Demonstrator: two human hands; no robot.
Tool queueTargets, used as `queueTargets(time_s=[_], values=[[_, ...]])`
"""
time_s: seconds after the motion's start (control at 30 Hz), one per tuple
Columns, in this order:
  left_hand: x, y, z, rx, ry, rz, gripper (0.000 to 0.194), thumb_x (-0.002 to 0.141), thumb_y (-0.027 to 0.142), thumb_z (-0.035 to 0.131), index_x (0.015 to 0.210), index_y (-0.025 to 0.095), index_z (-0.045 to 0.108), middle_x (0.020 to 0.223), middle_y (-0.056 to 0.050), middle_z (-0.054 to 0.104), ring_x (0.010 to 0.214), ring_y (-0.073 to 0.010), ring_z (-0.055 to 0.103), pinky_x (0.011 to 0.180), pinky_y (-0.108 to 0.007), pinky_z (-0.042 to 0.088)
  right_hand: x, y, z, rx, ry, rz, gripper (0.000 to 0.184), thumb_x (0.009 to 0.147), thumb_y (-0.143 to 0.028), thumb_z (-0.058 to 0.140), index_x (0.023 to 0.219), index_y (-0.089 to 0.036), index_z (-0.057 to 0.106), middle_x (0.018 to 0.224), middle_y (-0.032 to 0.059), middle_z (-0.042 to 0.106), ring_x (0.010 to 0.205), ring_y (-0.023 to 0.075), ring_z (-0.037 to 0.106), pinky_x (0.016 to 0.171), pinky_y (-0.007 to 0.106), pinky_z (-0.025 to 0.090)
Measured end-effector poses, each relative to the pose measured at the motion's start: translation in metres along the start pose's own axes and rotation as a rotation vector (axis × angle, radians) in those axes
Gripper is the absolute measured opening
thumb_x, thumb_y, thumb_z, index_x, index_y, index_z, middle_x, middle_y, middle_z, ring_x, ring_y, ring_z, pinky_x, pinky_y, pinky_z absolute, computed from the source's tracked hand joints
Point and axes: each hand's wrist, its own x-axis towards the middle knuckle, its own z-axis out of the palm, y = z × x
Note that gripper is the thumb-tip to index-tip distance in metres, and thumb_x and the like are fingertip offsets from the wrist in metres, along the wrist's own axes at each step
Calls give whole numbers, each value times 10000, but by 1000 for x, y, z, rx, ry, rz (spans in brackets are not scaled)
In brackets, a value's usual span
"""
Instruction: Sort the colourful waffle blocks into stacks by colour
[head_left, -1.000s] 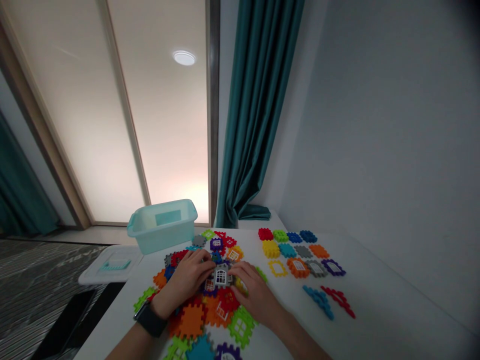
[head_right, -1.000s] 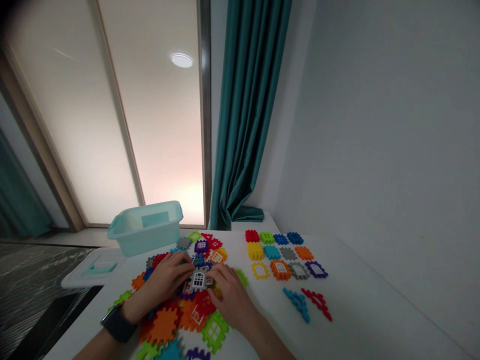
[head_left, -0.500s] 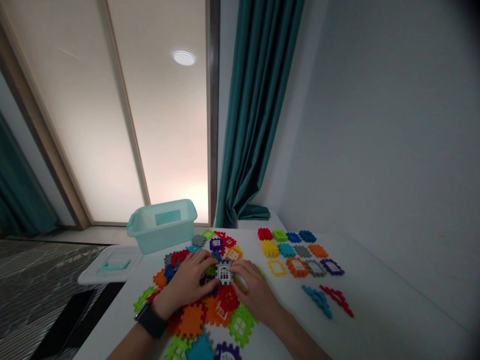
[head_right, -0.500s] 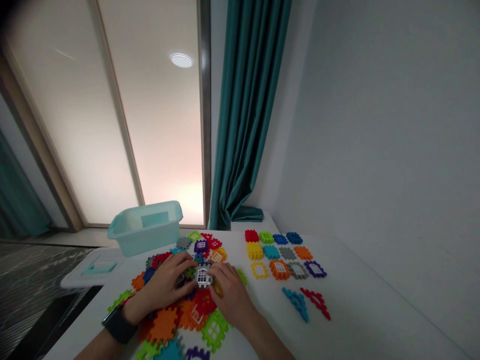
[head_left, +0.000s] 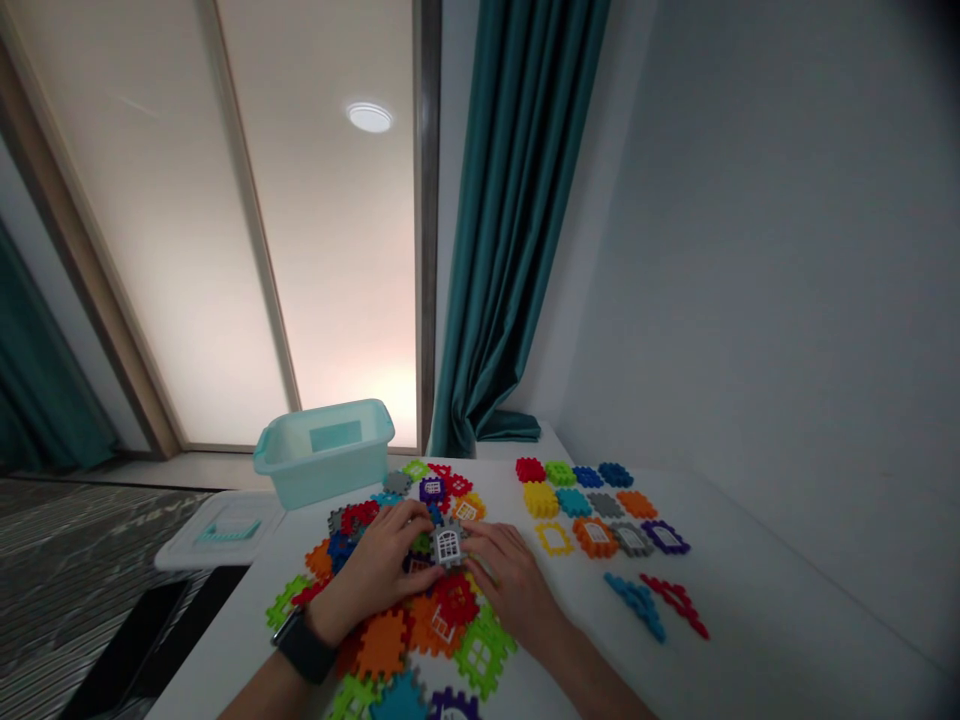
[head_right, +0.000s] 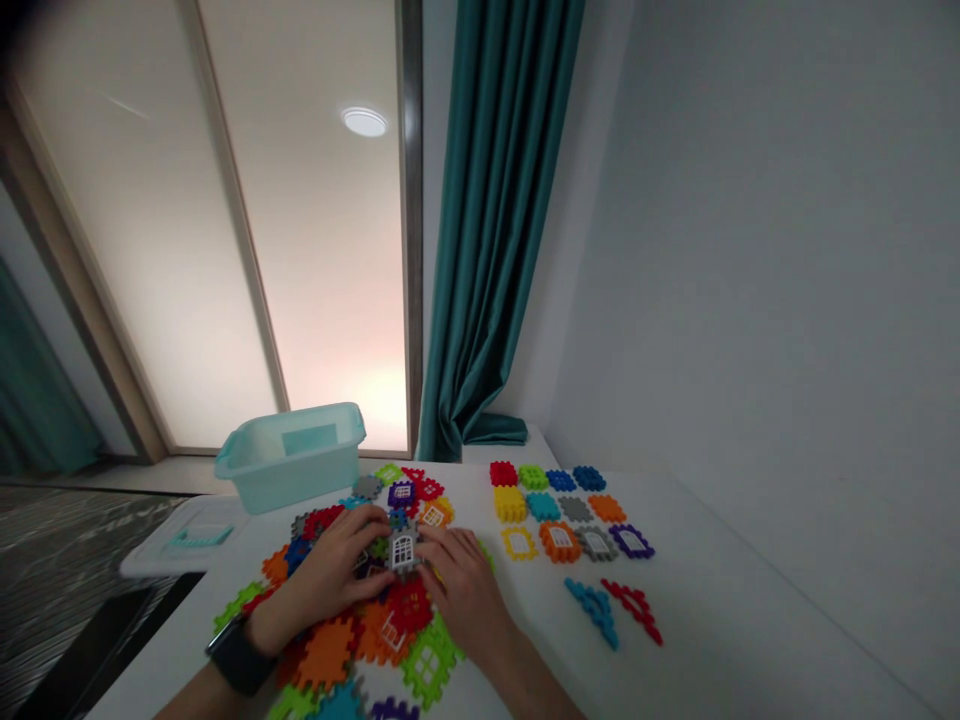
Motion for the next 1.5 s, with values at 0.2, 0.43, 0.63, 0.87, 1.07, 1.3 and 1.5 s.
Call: queueTargets(time_s=[0.2,0.43,0.63,0.87,1.07,1.3,1.5], values=[[1,5,3,-168,2,-33,200,885,312,656,1054,206,636,1139,-93,621,1046,-256,620,918,-383,523,1,-1,-3,55,72,9,175,1003,-219,484,1004,-258,654,1197,80,691,1073,237,639,963,436,505],[-1,9,-1,-170,-2,7,514,885,317,699,1365,250,530,1262,-107,581,1147,-279,580,996,-422,505,10,-5,-1,509,133,457,224,943,-403,550,842,-209,599,830,35,670,824,222,660,784,338,540],[-3,4,7,-97,-56,41,583,883,309,741,1412,289,498,1279,-99,578,1128,-279,588,965,-429,514,13,-3,2,775,111,636,345,822,-526,680,773,-194,602,749,15,657,741,201,636,689,298,500],[-2,7,6,-96,-73,22,502,883,338,743,1338,259,546,1256,-97,603,1110,-272,598,958,-410,507,15,-6,0,883,76,710,368,766,-550,716,779,-193,626,734,13,683,715,204,645,673,303,503],[-1,15,4,-149,-75,-48,404,897,323,700,1275,253,573,1192,-80,657,1108,-283,598,958,-404,480,13,-1,-7,559,16,544,132,852,-311,617,865,-197,681,854,42,725,859,241,671,827,368,498],[4,28,-2,-462,-122,-202,254,1012,391,454,1130,220,600,1046,-51,679,976,-226,615,890,-334,472,9,-6,-16,240,5,178,107,955,-216,571,875,-221,642,918,35,703,921,220,638,867,360,446],[6,24,2,-718,-198,-228,265,963,434,555,1092,204,579,999,-38,641,916,-208,591,844,-318,458,6,-7,-21,98,37,-75,135,1024,-212,502,966,-226,623,966,37,671,934,195,600,871,353,450]])
